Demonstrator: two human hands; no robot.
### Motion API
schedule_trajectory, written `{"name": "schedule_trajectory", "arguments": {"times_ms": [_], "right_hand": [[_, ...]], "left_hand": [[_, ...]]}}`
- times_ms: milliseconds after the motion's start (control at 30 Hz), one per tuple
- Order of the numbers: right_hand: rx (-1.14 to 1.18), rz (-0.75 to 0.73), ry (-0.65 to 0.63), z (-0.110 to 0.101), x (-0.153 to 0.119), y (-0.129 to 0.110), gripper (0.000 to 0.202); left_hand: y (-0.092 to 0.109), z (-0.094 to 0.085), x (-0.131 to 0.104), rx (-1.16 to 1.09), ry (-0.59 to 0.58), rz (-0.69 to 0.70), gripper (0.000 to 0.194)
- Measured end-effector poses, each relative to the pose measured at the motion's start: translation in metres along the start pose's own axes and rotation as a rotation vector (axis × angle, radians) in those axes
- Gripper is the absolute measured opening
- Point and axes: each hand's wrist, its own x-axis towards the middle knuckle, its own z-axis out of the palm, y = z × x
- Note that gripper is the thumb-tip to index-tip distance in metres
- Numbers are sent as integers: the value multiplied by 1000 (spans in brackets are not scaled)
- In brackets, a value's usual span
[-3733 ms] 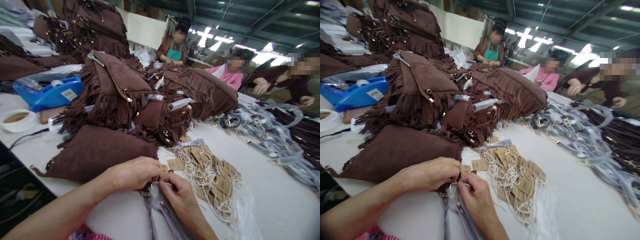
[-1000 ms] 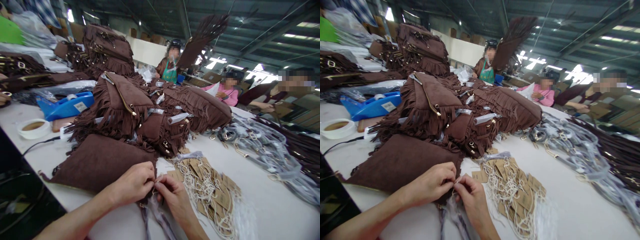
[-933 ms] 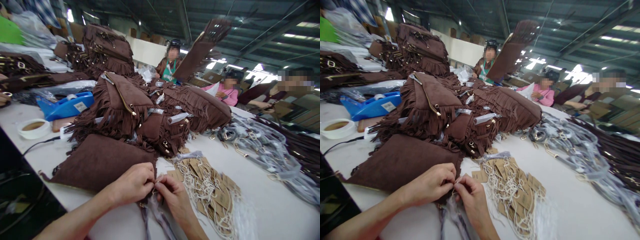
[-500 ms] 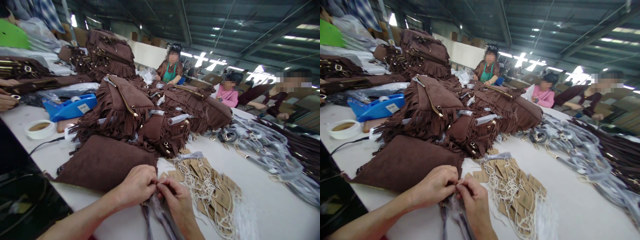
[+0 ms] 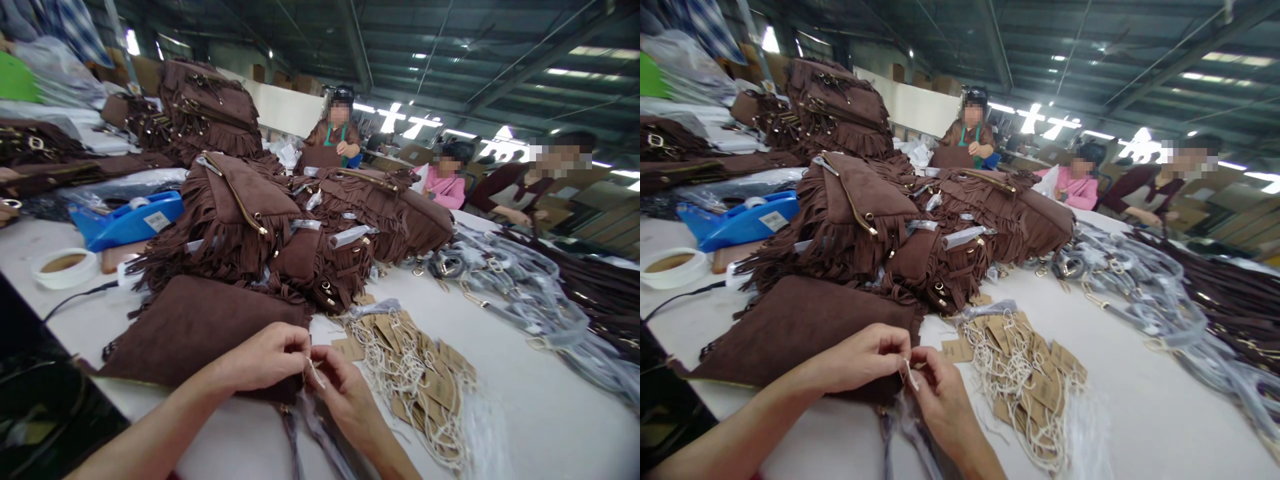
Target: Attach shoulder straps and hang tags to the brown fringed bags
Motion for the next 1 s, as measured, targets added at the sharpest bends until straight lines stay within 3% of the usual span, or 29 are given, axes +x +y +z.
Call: {"name": "schedule_trajectory", "arguments": {"times_ms": [133,333,500,600,767,1000], "right_hand": [[-29,44,-55,-10,-6,-5,25],[-131,-104,-106,-11,-11,-9,36],[23,-35,30,-11,-9,-1,29],[-241,-48,94,-23,-11,2,27],[-637,-99,-82,-43,-18,1,41],[-918,-141,-194,-40,-14,-8,44]], "left_hand": [[3,-6,2,-118,-22,-50,14],[8,-2,2,-192,-39,-85,13],[11,2,2,-320,-38,-104,15],[11,2,1,-391,-44,-108,17],[7,0,1,-466,-40,-110,23],[1,-1,3,-407,6,-102,22]]}}
